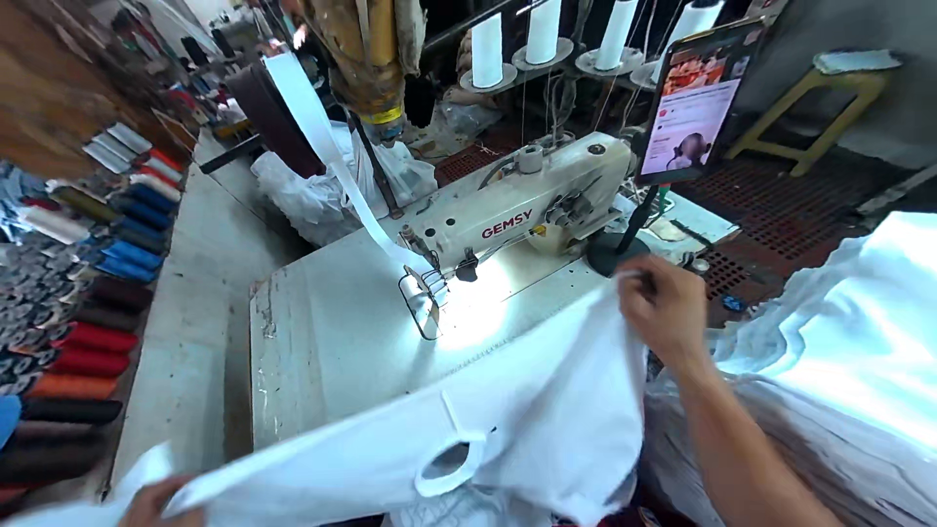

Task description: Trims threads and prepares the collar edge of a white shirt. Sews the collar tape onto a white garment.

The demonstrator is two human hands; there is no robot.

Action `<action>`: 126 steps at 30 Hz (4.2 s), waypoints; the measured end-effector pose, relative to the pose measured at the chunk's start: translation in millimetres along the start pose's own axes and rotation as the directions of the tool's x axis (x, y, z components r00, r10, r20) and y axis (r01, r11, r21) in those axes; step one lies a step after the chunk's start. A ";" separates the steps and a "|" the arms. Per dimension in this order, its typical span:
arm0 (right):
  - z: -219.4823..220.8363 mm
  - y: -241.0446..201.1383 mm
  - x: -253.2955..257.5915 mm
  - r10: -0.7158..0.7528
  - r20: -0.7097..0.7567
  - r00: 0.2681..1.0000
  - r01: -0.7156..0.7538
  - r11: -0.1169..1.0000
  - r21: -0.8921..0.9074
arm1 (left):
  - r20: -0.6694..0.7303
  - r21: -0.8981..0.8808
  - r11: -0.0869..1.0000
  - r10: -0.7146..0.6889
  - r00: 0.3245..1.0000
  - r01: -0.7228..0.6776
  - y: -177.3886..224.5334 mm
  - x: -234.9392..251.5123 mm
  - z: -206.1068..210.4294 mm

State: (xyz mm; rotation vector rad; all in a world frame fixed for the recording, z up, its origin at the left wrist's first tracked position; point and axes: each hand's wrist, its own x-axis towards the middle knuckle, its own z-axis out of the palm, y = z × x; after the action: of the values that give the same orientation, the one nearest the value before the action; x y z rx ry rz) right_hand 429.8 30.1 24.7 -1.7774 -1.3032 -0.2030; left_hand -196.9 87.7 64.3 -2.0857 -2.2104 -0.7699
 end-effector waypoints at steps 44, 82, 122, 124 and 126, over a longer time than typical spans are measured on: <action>209.5 -115.7 -29.5 -0.008 0.783 0.622 0.269 0.941 -0.205 | 0.282 -0.177 0.892 0.451 0.847 -0.416 239.2 15.7 266.0; 199.2 -68.2 -12.4 -0.219 0.817 0.533 0.408 0.913 -0.021 | 0.172 -0.181 0.919 0.380 0.909 -0.350 254.0 -6.2 262.3; 146.2 -51.5 -1.7 0.147 0.733 0.665 0.102 0.954 -0.284 | 0.493 -0.113 0.926 0.368 0.789 -0.361 251.3 -0.5 239.4; 146.0 -80.8 5.6 0.140 0.775 0.617 0.107 0.960 -0.259 | 0.458 -0.127 0.926 0.372 0.807 -0.355 251.3 -0.9 240.3; 155.0 -107.1 -7.4 0.071 0.824 0.563 0.100 0.983 -0.153 | 0.396 -0.141 0.920 0.391 0.831 -0.365 248.6 -2.4 244.6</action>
State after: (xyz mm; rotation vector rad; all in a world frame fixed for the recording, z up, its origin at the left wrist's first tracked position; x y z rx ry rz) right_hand 283.0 142.9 -10.9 -2.1114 -2.0041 0.6331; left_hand 115.9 169.8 -66.6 -2.8182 -1.8250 -0.3855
